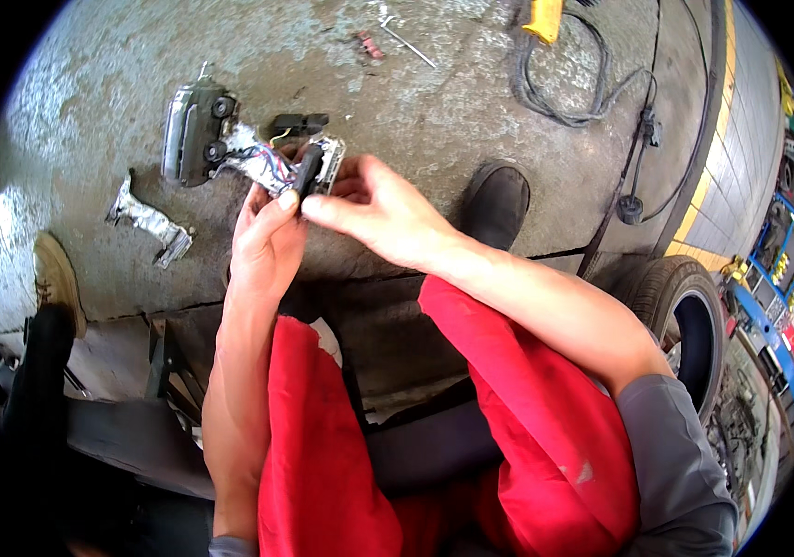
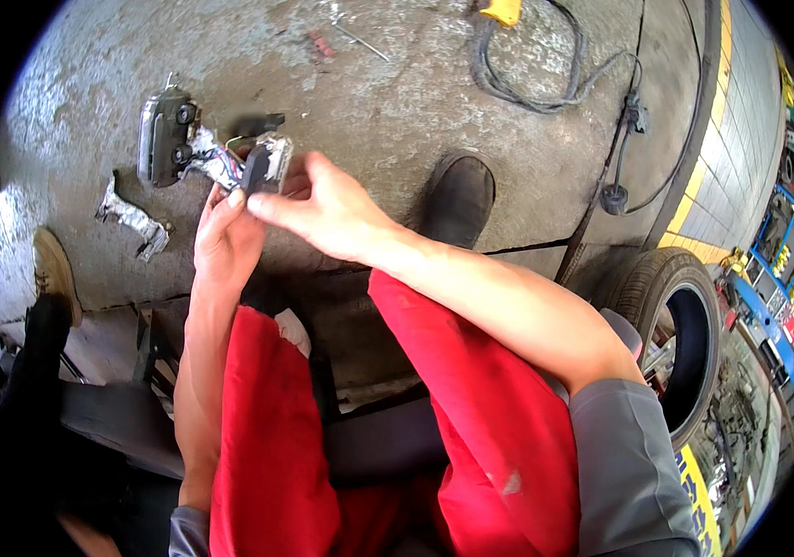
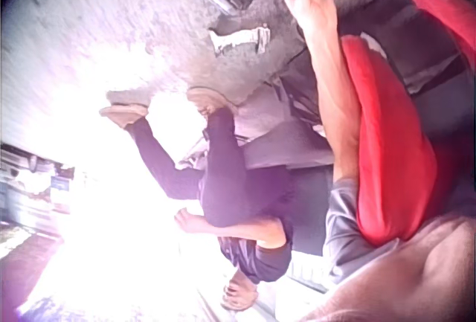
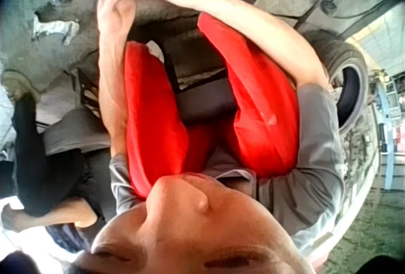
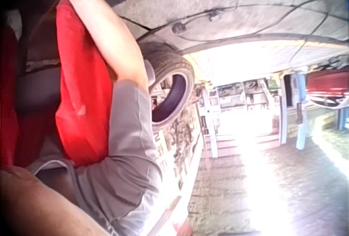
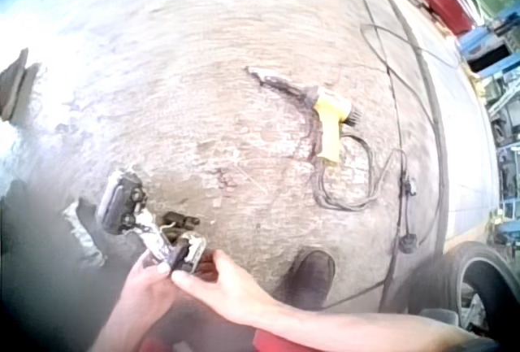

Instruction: The person sits on the floor and assembles a mechanical component, likely a car seat motor. They handle a metal bracket, a motor housing, and a wiring harness, connecting the wires and fitting the motor into the bracket.

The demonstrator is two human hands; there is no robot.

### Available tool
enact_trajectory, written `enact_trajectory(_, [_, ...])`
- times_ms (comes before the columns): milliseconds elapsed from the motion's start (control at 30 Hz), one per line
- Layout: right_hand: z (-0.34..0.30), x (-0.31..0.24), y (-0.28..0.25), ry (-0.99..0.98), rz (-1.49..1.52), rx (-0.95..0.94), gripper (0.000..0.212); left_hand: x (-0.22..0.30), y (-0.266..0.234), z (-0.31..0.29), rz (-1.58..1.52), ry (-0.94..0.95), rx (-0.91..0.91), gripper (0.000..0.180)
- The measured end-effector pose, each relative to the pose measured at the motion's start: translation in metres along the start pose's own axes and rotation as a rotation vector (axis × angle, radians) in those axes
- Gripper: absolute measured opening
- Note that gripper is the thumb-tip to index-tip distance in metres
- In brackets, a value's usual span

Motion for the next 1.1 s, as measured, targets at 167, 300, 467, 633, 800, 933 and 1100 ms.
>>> enact_trajectory(167, [0.004, -0.019, -0.008, -0.002, 0.019, 0.036, 0.09, -0.001, -0.006, -0.007, -0.073, 0.013, 0.006, 0.066])
enact_trajectory(300, [0.02, -0.024, -0.009, -0.018, -0.172, -0.003, 0.104, -0.004, -0.013, -0.007, -0.067, -0.049, 0.029, 0.069])
enact_trajectory(467, [0.023, -0.034, 0.003, 0.094, -0.127, 0.017, 0.082, 0.001, -0.014, -0.011, -0.161, -0.042, -0.031, 0.061])
enact_trajectory(633, [0.023, -0.033, 0.004, 0.092, -0.136, 0.01, 0.08, 0.002, -0.022, -0.022, -0.188, -0.056, -0.051, 0.055])
enact_trajectory(800, [0.022, -0.029, 0.005, 0.12, -0.111, 0.0, 0.079, 0.005, -0.024, -0.028, -0.037, -0.081, -0.059, 0.066])
enact_trajectory(933, [0.022, -0.03, 0.007, 0.131, -0.099, -0.01, 0.078, 0.006, -0.028, -0.029, 0.104, -0.084, -0.025, 0.06])
enact_trajectory(1100, [0.022, -0.032, 0.008, 0.121, -0.126, -0.021, 0.074, 0.009, -0.029, -0.03, 0.211, -0.079, 0.039, 0.065])
Point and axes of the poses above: each hand's wrist, its own z-axis towards the middle knuckle, its own y-axis out of the palm, x = y × z, the point moved 7 cm from there along z, towards the middle knuckle, and after that the axes turned 11 degrees about -x, right-handed, at the moved point
